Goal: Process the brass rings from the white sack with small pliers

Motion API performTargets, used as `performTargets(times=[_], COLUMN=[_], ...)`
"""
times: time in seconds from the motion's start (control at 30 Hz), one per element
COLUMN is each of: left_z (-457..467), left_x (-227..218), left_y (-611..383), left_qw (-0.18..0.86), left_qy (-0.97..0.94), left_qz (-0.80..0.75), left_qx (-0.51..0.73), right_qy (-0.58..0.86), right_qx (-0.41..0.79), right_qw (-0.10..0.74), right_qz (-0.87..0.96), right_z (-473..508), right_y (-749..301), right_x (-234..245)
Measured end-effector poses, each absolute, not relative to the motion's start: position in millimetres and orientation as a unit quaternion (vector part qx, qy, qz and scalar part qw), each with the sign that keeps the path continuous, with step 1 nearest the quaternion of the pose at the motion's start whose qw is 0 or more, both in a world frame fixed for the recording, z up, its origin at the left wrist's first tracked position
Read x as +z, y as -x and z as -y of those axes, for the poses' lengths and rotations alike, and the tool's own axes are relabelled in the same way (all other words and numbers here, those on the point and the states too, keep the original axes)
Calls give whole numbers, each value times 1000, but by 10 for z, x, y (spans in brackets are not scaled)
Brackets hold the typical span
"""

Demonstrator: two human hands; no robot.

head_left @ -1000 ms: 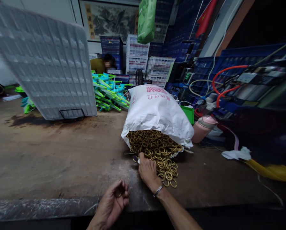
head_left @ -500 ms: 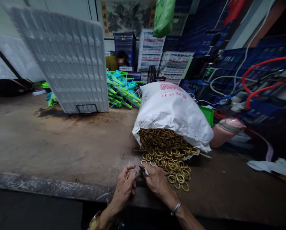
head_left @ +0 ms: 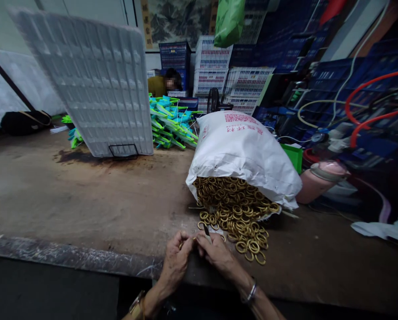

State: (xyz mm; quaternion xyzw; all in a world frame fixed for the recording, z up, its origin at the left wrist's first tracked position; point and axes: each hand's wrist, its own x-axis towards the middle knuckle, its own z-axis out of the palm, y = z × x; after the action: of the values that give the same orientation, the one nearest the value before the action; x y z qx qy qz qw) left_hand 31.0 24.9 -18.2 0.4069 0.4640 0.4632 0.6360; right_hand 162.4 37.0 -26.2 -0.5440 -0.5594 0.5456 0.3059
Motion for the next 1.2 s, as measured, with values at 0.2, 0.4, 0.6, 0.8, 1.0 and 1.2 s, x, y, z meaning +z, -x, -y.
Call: performTargets(times=[0.2, 0.4, 0.6, 0.8, 1.0, 1.2], left_z=[-237, -255, -221, -206, -199, -210], left_x=[-221, -302, -216, -155, -200, -196], left_y=[-329, -281, -257, -268, -255, -253], left_qw=[642, 674, 735, 707, 702, 696], left_qy=[-411, -391, -365, -393, -388, -386], left_qz=[-454, -471, -425, -440, -443, -446], left_qx=[461, 414, 381, 391, 401, 408], right_qy=[542, 562, 571, 548, 585, 593], right_qx=[602, 566, 527, 493, 456, 282], right_qw=[327, 335, 335, 342, 330, 220], right_qz=[486, 501, 532, 583, 583, 721], right_z=[-369, -386, -368, -354, -382, -293], right_y=[-1611, -1583, -1556, -1544, -1576, -1592], right_x=[-322, -277, -253, -161, -186, -166])
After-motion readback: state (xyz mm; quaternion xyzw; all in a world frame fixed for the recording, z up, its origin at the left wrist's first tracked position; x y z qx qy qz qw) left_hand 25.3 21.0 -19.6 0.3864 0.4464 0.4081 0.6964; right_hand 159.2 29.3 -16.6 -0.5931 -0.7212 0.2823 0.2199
